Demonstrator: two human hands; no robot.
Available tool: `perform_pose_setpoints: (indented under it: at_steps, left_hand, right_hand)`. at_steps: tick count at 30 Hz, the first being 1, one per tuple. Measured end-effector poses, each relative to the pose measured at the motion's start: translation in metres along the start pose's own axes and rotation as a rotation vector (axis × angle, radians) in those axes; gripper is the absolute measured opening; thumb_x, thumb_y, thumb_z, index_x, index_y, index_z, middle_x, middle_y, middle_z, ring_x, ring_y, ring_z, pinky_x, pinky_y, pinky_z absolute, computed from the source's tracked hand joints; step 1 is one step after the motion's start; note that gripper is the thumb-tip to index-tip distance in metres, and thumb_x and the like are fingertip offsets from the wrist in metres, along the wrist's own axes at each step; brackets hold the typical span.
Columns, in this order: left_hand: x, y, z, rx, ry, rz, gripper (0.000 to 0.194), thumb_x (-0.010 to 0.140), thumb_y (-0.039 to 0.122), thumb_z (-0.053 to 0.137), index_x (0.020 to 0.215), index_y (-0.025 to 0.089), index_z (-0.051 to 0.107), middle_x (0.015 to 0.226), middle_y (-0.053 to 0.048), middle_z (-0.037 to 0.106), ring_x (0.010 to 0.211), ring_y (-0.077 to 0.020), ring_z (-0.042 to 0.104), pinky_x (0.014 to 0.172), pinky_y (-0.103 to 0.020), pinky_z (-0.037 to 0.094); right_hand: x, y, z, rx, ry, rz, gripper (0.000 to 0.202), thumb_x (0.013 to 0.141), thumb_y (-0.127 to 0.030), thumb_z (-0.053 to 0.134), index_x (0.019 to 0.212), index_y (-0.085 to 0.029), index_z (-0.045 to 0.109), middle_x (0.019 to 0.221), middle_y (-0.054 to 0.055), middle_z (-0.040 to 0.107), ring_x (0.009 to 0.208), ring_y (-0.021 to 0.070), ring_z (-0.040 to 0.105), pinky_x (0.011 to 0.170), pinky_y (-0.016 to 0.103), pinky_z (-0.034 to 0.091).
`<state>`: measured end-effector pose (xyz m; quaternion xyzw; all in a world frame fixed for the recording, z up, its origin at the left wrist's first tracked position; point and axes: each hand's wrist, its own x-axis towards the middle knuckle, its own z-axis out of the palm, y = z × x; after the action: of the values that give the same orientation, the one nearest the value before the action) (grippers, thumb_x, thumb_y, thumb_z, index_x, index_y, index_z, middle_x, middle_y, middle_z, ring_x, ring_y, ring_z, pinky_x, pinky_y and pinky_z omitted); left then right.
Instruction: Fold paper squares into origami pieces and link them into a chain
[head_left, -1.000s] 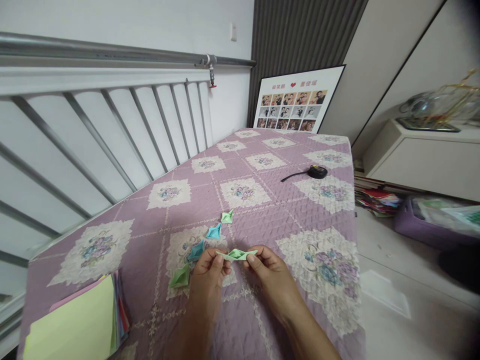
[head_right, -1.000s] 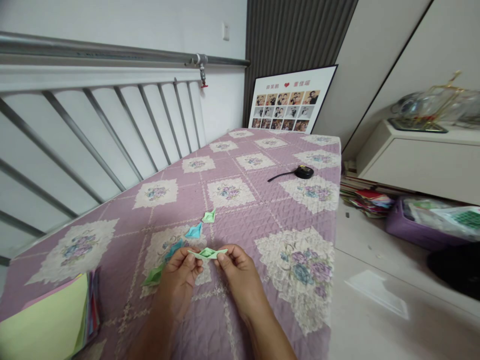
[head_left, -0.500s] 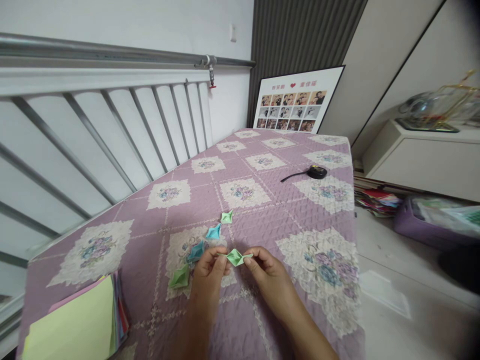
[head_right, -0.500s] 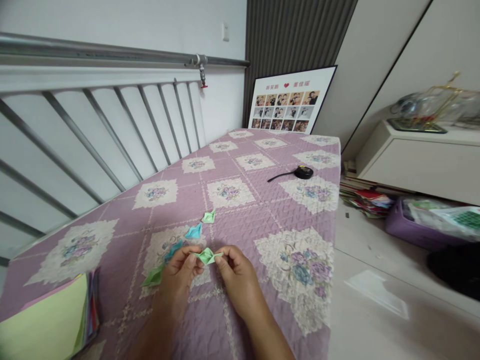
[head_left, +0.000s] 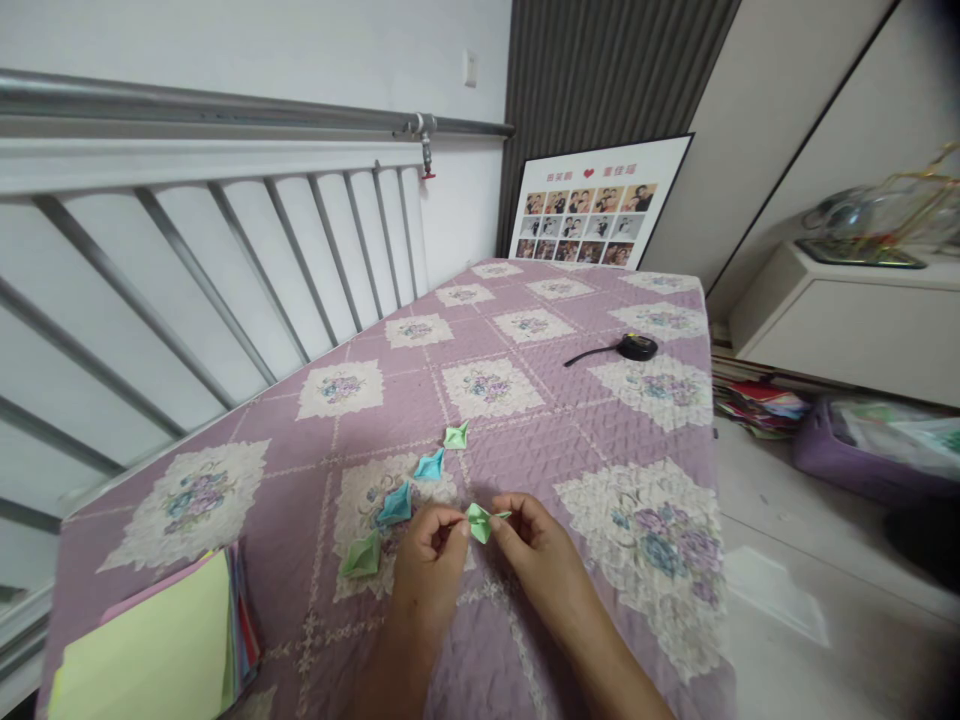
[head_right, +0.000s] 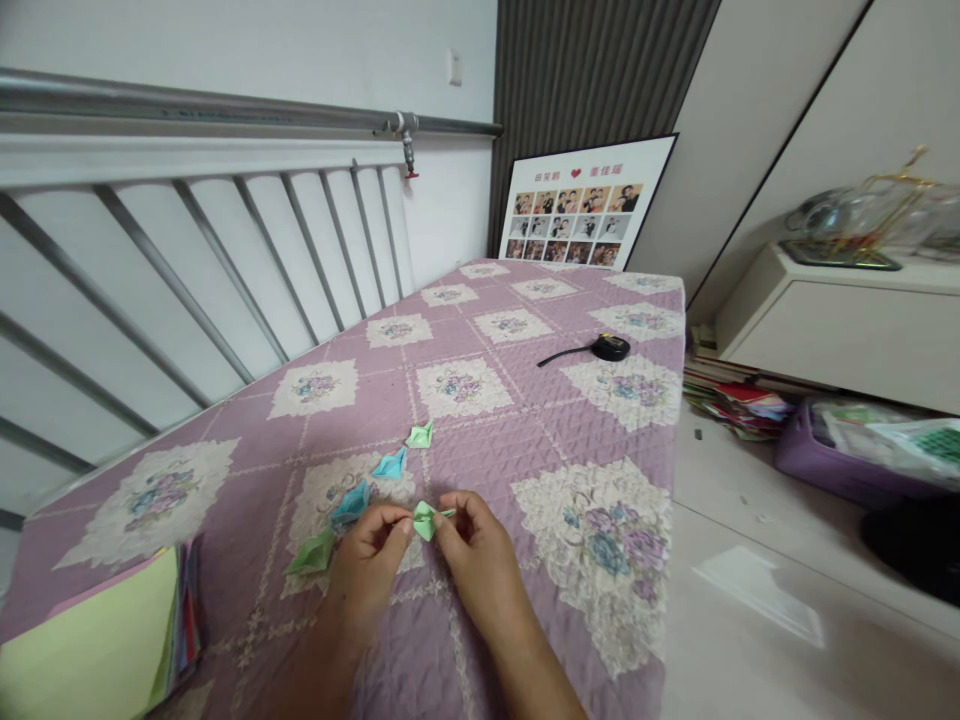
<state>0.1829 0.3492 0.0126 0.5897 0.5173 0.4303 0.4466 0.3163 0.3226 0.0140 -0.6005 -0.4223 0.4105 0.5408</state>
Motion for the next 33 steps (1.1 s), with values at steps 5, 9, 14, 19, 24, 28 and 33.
perform_pose_setpoints:
  at_steps: [5,9,14,19,24,28,33]
  left_hand:
    - [0.000,0.003,0.002,-0.039,-0.006,-0.134,0.018,0.075,0.028,0.058,0.090,0.017,0.062,0.084,-0.003,0.067,0.074,-0.0166,0.061,0.069,-0.026,0.045]
    - [0.001,0.001,0.003,-0.056,-0.045,-0.135,0.019,0.076,0.022,0.057,0.093,0.017,0.061,0.092,-0.005,0.068,0.085,-0.0181,0.063,0.077,-0.028,0.046]
    - [0.000,-0.007,0.007,-0.127,-0.027,-0.180,0.035,0.073,0.012,0.055,0.107,0.017,0.055,0.093,-0.005,0.067,0.081,-0.0162,0.063,0.073,-0.025,0.046]
    - [0.000,-0.012,0.007,-0.098,-0.030,-0.183,0.038,0.072,0.008,0.052,0.109,0.018,0.054,0.082,-0.002,0.066,0.078,-0.0164,0.063,0.070,-0.025,0.045]
    - [0.001,-0.015,0.007,0.000,-0.029,-0.154,0.037,0.072,0.008,0.051,0.108,0.019,0.055,0.079,0.000,0.065,0.074,-0.0154,0.062,0.069,-0.024,0.044]
    - [-0.001,-0.010,0.007,0.066,-0.052,-0.121,0.032,0.077,0.013,0.051,0.108,0.019,0.054,0.083,-0.002,0.065,0.071,-0.0147,0.061,0.068,-0.025,0.044]
    - [-0.004,-0.002,0.009,0.081,-0.054,-0.085,0.030,0.077,0.020,0.055,0.106,0.018,0.054,0.094,-0.005,0.064,0.069,-0.0139,0.059,0.063,-0.025,0.044]
  right_hand:
    - [-0.001,-0.001,0.002,-0.032,0.011,-0.030,0.024,0.074,-0.035,0.060,0.091,-0.019,0.060,0.075,0.001,0.063,0.067,0.0157,0.056,0.062,0.026,0.044]
    - [0.000,-0.001,0.003,-0.042,0.010,-0.043,0.021,0.074,-0.033,0.058,0.090,-0.019,0.059,0.078,0.001,0.062,0.071,0.0163,0.057,0.065,0.027,0.045]
    - [-0.001,-0.002,0.002,-0.072,0.013,-0.038,0.020,0.074,-0.029,0.055,0.091,-0.019,0.059,0.083,0.002,0.064,0.074,0.0172,0.060,0.068,0.028,0.046]
    - [-0.002,-0.004,0.002,-0.112,0.028,-0.056,0.022,0.076,-0.030,0.052,0.093,-0.019,0.060,0.087,0.004,0.066,0.075,0.0176,0.061,0.069,0.028,0.047]
    - [-0.003,-0.003,0.002,-0.164,0.011,-0.071,0.022,0.078,-0.031,0.050,0.094,-0.019,0.060,0.085,0.004,0.067,0.072,0.0181,0.061,0.068,0.030,0.047]
    - [-0.002,-0.001,-0.001,-0.206,0.023,-0.069,0.021,0.079,-0.032,0.050,0.092,-0.020,0.060,0.086,0.005,0.067,0.074,0.0193,0.061,0.068,0.031,0.047]
    - [0.000,-0.003,-0.006,-0.212,0.053,-0.058,0.022,0.078,-0.033,0.051,0.092,-0.020,0.060,0.083,0.004,0.067,0.072,0.0191,0.061,0.067,0.030,0.047]
